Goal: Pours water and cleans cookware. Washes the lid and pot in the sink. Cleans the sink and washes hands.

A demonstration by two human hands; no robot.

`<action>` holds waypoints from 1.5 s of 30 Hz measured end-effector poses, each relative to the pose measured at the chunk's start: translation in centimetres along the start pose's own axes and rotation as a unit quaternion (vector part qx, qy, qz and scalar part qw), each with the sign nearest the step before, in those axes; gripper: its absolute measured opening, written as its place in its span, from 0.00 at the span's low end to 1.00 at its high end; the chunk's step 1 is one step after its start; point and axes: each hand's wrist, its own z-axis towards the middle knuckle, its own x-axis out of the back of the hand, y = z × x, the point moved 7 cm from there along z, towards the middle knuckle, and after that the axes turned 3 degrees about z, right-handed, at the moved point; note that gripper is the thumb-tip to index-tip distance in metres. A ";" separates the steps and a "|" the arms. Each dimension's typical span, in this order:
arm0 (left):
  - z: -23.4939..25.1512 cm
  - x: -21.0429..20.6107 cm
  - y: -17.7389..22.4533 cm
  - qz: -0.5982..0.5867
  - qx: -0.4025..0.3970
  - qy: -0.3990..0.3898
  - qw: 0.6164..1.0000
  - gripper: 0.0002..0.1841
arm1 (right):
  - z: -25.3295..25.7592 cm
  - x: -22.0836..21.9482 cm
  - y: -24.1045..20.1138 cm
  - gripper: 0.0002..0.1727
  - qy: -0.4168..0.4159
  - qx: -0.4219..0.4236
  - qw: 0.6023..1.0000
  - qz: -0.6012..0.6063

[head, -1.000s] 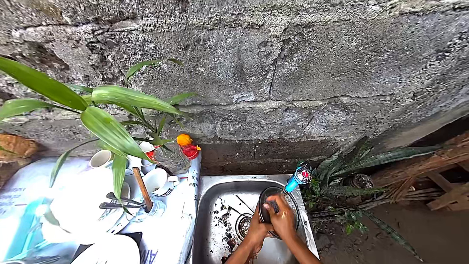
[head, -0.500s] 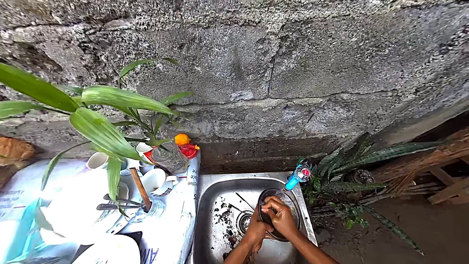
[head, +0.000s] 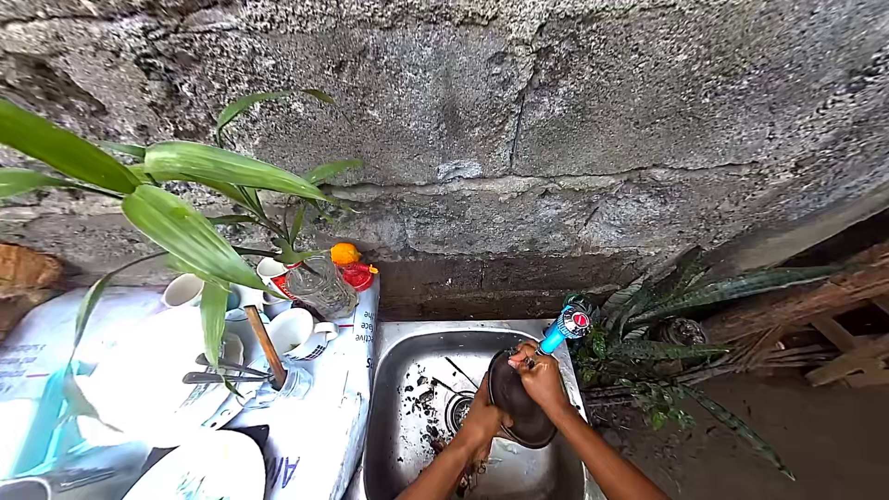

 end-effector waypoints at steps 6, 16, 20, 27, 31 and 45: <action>0.1 0.4 -0.5 -0.025 0.004 0.016 1.000 0.52 | 0.1 -0.8 -0.3 0.03 -0.020 -0.013 0.999 -0.038; 1.0 1.6 -0.3 -0.001 -0.025 0.029 0.999 0.49 | 0.2 -1.8 -2.0 0.03 -0.038 0.008 0.999 -0.035; 1.6 1.7 -0.4 -0.009 -0.033 0.021 0.999 0.52 | 0.8 -2.0 -1.6 0.04 -0.070 -0.011 0.996 -0.054; 2.6 2.9 -0.6 -0.003 -0.087 0.033 0.996 0.42 | -0.3 -3.0 -1.4 0.05 -0.063 0.010 0.998 -0.023; 2.5 4.0 -0.8 0.006 -0.127 0.037 0.991 0.30 | -0.2 -2.5 -0.4 0.06 0.013 0.008 0.999 -0.038; 3.8 5.8 1.5 -0.021 -0.194 0.166 0.967 0.33 | -4.7 -4.8 -4.3 0.10 -0.002 0.192 0.974 -0.119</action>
